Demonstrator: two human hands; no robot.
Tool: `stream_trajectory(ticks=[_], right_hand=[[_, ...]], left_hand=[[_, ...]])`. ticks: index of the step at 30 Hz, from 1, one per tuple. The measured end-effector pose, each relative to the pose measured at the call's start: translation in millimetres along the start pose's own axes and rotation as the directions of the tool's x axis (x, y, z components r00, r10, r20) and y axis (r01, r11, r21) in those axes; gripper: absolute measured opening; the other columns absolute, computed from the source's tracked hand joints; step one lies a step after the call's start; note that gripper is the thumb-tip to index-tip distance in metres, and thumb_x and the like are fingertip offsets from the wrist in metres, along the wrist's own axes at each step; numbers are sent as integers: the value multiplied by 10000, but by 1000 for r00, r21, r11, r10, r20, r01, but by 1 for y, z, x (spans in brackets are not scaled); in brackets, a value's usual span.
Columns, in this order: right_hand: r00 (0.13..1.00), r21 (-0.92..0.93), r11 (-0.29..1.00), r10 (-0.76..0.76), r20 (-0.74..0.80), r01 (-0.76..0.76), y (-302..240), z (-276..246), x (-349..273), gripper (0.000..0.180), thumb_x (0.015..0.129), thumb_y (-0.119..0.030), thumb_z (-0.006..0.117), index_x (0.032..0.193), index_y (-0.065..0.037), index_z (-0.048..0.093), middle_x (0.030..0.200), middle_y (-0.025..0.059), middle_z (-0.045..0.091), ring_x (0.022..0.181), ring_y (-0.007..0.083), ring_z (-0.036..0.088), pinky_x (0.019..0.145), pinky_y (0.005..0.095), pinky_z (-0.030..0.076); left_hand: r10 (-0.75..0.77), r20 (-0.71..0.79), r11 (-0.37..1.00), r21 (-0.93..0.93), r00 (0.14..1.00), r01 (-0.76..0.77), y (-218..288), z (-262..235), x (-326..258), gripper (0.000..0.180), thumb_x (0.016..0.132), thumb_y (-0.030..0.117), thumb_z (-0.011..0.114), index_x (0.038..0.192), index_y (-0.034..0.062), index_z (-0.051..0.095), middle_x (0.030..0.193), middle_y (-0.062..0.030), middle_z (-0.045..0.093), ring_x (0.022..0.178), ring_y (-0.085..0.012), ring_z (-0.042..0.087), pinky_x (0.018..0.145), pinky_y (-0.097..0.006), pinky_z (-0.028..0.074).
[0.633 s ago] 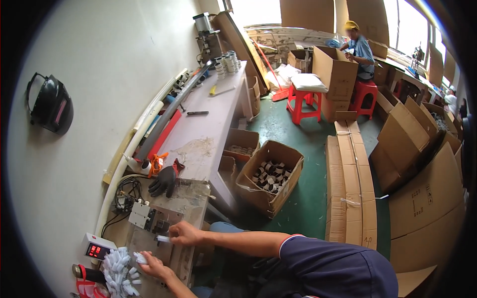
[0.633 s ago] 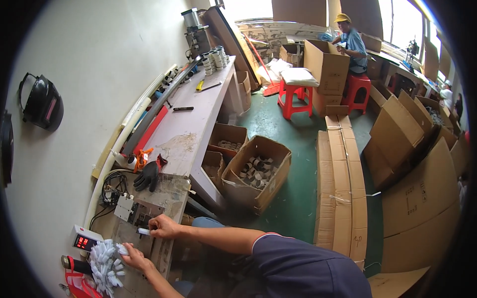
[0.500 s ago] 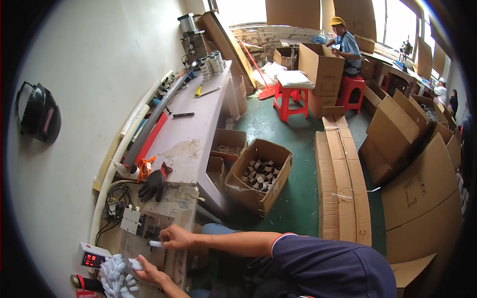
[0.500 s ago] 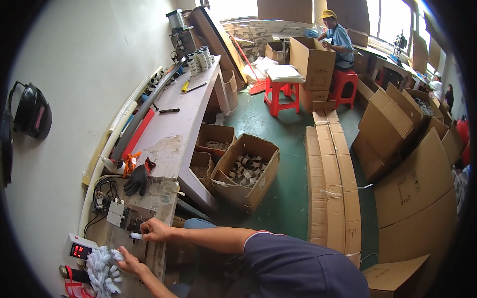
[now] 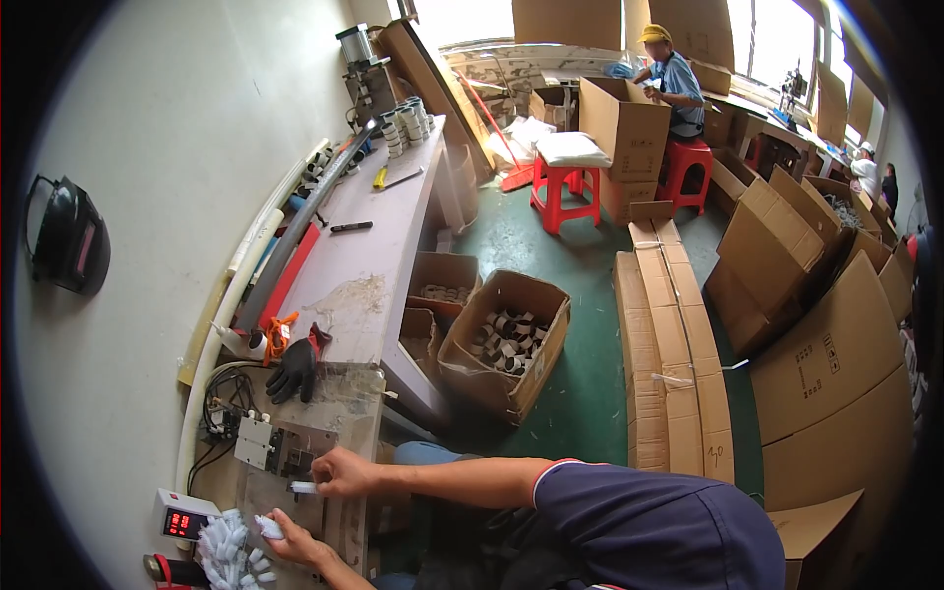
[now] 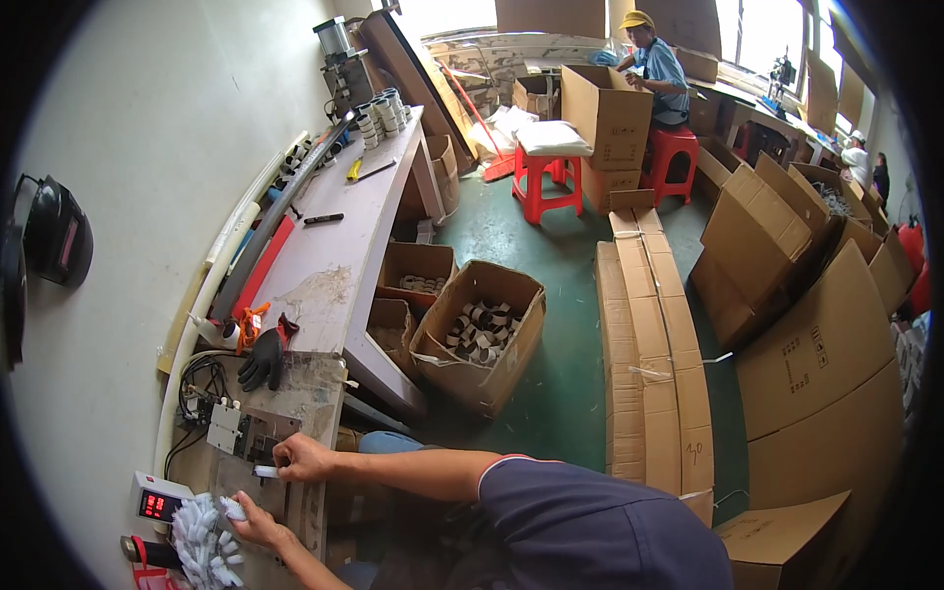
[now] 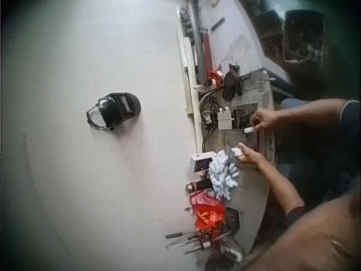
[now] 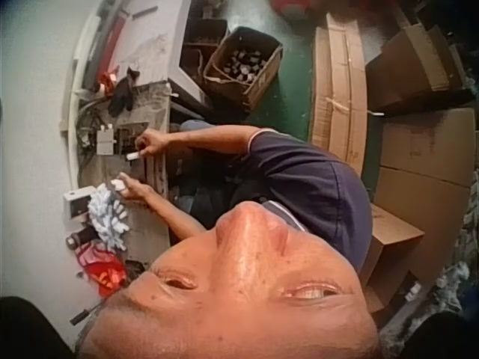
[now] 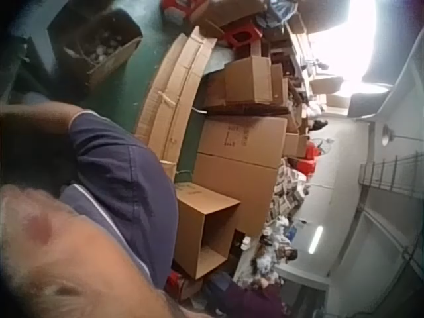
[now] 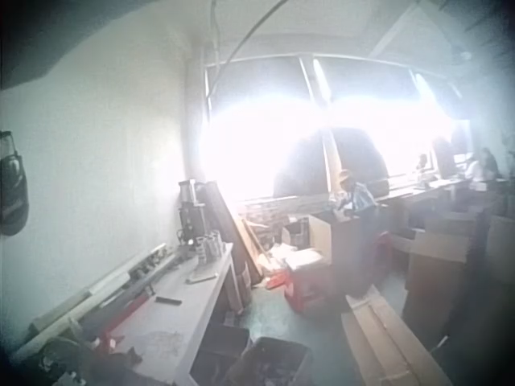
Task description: The worker is assembling small plastic and metal components by inserting cotton-like white insulation or fluff and then using a manual lever-operated press to secure the assembly.
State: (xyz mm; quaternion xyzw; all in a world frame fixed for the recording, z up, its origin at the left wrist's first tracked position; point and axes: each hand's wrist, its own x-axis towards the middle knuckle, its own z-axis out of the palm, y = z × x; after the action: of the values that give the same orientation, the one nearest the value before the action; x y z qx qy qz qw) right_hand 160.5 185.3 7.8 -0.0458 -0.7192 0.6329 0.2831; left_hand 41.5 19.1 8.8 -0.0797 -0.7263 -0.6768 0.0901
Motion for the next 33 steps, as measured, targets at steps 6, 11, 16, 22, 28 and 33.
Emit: stream_trajectory(ticks=[6, 11, 16, 22, 28, 33], right_hand=[[1000, -14, 1000, -12, 3, 12, -4, -1, 1, 139, 758, -115, 677, 787, 17, 647, 705, 121, 645, 665, 195, 627, 623, 365, 491], [1000, -25, 1000, -12, 14, 13, -2, -3, 1, 129, 739, -107, 669, 760, 15, 632, 686, 120, 635, 653, 195, 617, 613, 370, 481], [1000, -24, 1000, -6, 13, 6, -7, 0, 0, 132, 733, -106, 666, 742, 17, 620, 674, 122, 625, 646, 196, 609, 607, 372, 476], [1000, -21, 1000, -11, 1, 11, -6, -3, -3, 142, 734, -113, 674, 746, 18, 620, 668, 120, 621, 636, 198, 605, 598, 370, 473], [999, -14, 999, -28, 23, 29, -8, 2, -3, 151, 741, -116, 677, 743, 18, 606, 654, 108, 589, 622, 179, 570, 597, 360, 466], [996, 58, 998, 6, -94, 0, 4, 2, 4, 96, 783, -77, 688, 788, 15, 658, 658, 19, 592, 650, 80, 536, 572, 292, 449]], left_hand=[[20, 17, 1000, 18, 1000, -21, -6, -1, 5, 328, 932, 255, 722, 1113, -8, 646, 926, -14, 618, 711, -99, 525, 573, -242, 400], [-13, 43, 998, 67, 999, 10, -4, -1, 4, 348, 929, 266, 725, 1121, -14, 645, 926, -21, 620, 724, -108, 529, 589, -251, 411], [-47, 42, 992, 116, 998, 42, 1, -5, 3, 357, 928, 268, 727, 1125, -18, 647, 922, -22, 619, 728, -112, 528, 597, -253, 416], [77, -8, 997, 15, 997, -77, -8, 2, 1, 348, 929, 265, 726, 1113, -20, 651, 870, -8, 604, 659, -104, 485, 542, -259, 381], [-23, 14, 1000, 16, 1000, 22, 7, -7, -5, 308, 927, 236, 728, 1093, -14, 655, 845, 24, 557, 651, -83, 422, 535, -256, 337], [-8, 44, 1000, -25, 999, 9, -9, 3, 3, 295, 922, 212, 746, 1086, -22, 672, 963, -18, 653, 823, -117, 586, 742, -287, 496]])
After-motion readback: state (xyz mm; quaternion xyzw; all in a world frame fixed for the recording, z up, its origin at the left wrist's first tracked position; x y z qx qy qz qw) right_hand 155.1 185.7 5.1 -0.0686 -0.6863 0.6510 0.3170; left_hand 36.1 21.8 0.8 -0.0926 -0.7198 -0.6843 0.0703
